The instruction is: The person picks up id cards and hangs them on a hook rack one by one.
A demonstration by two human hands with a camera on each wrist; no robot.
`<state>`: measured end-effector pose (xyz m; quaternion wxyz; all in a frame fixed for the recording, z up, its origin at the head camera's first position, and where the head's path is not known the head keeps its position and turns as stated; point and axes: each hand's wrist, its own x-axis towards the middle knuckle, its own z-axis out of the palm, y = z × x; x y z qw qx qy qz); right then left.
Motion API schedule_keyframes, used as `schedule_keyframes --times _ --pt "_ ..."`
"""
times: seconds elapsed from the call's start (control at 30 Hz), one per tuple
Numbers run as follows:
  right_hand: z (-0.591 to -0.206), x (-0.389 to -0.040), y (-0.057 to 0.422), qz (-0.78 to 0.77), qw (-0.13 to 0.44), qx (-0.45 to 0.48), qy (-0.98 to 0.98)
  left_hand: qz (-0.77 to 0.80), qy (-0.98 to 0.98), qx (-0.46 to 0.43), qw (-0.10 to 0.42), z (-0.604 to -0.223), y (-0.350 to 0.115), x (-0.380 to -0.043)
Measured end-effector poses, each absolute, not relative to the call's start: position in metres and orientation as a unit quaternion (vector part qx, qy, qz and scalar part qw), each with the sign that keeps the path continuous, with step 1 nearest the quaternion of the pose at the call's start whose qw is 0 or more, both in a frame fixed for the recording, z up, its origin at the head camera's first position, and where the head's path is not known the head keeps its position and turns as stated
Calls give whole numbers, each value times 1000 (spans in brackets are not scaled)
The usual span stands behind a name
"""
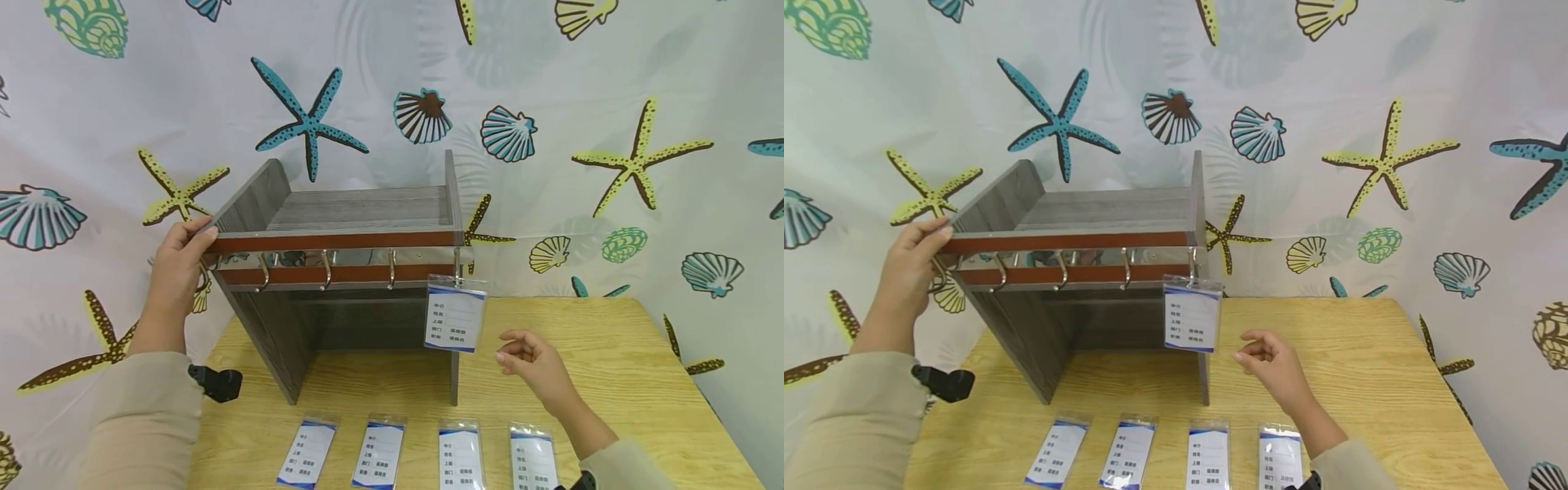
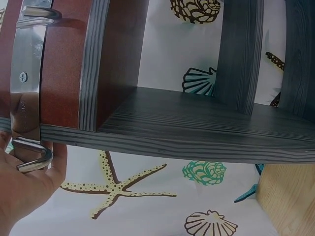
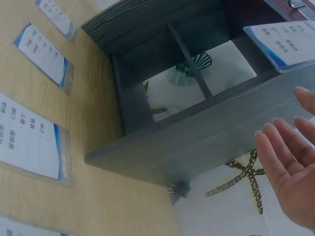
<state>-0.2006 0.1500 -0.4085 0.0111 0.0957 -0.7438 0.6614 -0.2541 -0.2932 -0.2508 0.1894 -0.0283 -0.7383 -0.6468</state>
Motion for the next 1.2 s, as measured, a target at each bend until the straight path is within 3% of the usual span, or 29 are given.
schedule_keyframes --times 0.37,1.2 --pt "-435 -196 159 659 -41 47 -750 -640 -744 -28 189 -251 -293 -254" --pt "-500 -193 187 597 -92 0 -797 -610 -774 -33 169 -249 -298 -255"
